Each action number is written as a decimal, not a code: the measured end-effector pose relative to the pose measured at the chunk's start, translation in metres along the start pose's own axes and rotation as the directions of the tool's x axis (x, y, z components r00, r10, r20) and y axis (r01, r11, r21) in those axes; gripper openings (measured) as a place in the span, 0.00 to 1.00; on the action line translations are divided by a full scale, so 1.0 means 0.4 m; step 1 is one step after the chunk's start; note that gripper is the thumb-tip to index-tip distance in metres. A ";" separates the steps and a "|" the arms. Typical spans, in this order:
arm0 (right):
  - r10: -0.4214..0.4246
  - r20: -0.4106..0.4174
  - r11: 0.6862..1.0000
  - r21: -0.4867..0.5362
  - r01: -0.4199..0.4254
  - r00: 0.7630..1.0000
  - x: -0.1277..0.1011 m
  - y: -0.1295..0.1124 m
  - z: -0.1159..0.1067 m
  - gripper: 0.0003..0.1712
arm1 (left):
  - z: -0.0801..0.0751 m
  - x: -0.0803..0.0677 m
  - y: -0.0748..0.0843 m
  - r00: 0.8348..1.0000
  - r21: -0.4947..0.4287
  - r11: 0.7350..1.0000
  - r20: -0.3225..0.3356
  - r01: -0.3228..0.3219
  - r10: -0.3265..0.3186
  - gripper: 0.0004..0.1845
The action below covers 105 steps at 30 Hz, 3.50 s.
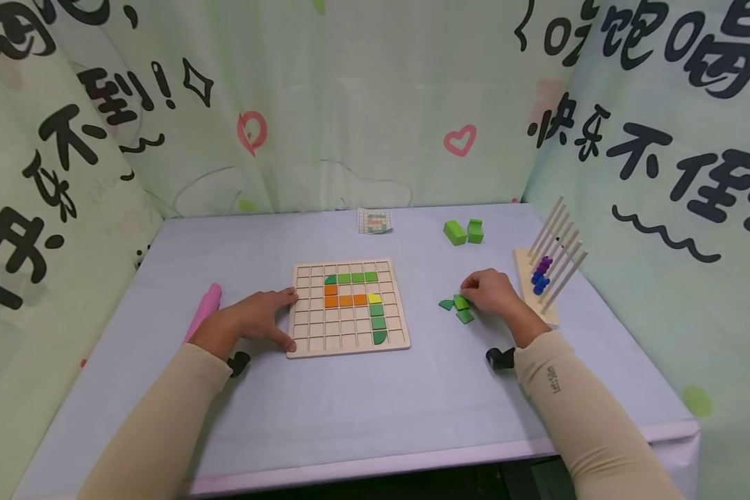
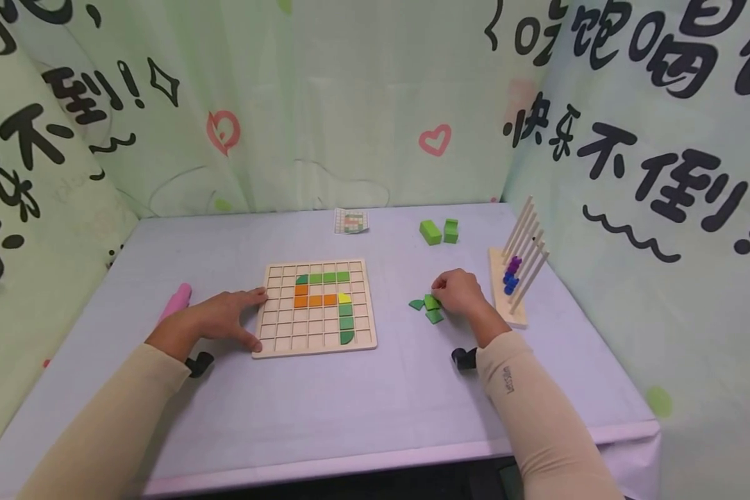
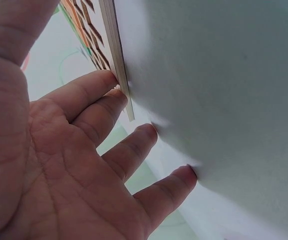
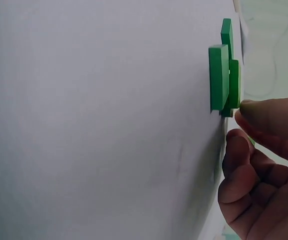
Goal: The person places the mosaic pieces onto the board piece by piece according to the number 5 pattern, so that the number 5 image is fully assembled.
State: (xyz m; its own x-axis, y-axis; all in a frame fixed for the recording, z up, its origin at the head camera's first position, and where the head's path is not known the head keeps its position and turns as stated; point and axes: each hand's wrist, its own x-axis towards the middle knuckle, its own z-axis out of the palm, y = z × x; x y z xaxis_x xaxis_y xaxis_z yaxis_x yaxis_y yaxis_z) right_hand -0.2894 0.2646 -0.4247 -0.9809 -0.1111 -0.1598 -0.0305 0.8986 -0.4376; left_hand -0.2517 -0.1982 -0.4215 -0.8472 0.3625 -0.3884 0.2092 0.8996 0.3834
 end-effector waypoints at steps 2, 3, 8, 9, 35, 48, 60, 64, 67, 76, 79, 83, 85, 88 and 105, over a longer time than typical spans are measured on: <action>0.006 0.005 1.000 -0.005 -0.006 1.000 0.000 0.005 -0.001 0.14 | -0.001 -0.002 0.000 1.000 0.000 1.000 0.000 -0.007 0.007 0.60; 0.009 0.007 1.000 -0.006 -0.008 1.000 -0.001 0.006 -0.001 0.14 | -0.001 -0.002 0.001 1.000 0.000 1.000 0.000 -0.010 0.010 0.60; 0.008 0.013 1.000 -0.012 -0.008 1.000 -0.004 0.012 -0.003 0.14 | -0.001 -0.001 0.000 1.000 0.000 1.000 0.000 -0.009 0.009 0.60; 0.007 0.019 1.000 -0.014 -0.007 1.000 -0.005 0.013 -0.002 0.14 | -0.001 0.000 -0.001 1.000 0.001 1.000 0.000 -0.007 0.007 0.60; -0.009 -0.050 0.997 0.071 0.013 0.999 -0.027 -0.025 0.012 0.10 | 0.003 -0.004 -0.001 1.000 -0.006 1.000 0.002 0.001 -0.001 0.61; -0.095 -0.040 0.975 0.197 0.101 0.995 -0.047 -0.166 0.065 0.09 | 0.003 -0.004 -0.003 1.000 0.012 1.000 0.001 -0.008 0.008 0.61; -0.179 0.065 0.953 0.261 0.157 0.982 -0.066 -0.266 0.135 0.05 | 0.000 -0.009 0.004 1.000 0.003 1.000 0.001 -0.015 0.015 0.60; -0.231 0.111 0.947 0.252 0.198 0.967 -0.075 -0.298 0.153 0.03 | 0.001 -0.011 0.003 1.000 0.008 1.000 0.000 -0.017 0.017 0.61; -0.262 0.144 0.944 0.242 0.222 0.954 -0.080 -0.317 0.167 0.03 | 0.002 -0.009 0.001 1.000 0.003 1.000 -0.002 -0.016 0.016 0.60; -0.322 0.202 0.937 0.206 0.281 0.925 -0.102 -0.357 0.190 0.03 | 0.002 -0.008 0.001 1.000 -0.014 1.000 -0.006 -0.010 0.010 0.60; -0.332 0.205 0.934 0.206 0.291 0.921 -0.107 -0.365 0.193 0.04 | 0.001 -0.008 0.000 1.000 -0.013 1.000 -0.008 -0.013 0.013 0.60; -0.335 0.209 0.934 0.203 0.295 0.919 -0.109 -0.371 0.197 0.04 | 0.000 -0.008 0.000 1.000 -0.012 1.000 -0.007 -0.016 0.016 0.59; -0.337 0.208 0.934 0.195 0.298 0.918 -0.109 -0.372 0.198 0.04 | 0.000 -0.006 0.000 1.000 -0.010 1.000 -0.007 -0.017 0.017 0.59; -0.342 0.201 0.935 0.171 0.311 0.918 -0.107 -0.373 0.202 0.04 | 0.000 -0.005 0.001 1.000 -0.008 1.000 -0.008 -0.015 0.014 0.59; -0.338 0.168 0.938 -0.016 0.345 0.926 -0.120 -0.389 0.218 0.03 | 0.001 -0.006 0.001 1.000 -0.011 1.000 0.001 -0.005 0.005 0.60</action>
State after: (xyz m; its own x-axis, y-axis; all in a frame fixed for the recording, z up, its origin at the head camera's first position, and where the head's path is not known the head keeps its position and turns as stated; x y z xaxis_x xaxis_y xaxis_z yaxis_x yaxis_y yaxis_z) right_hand -0.2208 0.0929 -0.4260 -0.8658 -0.4777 -0.1489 -0.3702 0.8117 -0.4517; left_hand -0.2494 -0.1988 -0.4206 -0.8457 0.3671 -0.3873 0.2079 0.8951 0.3943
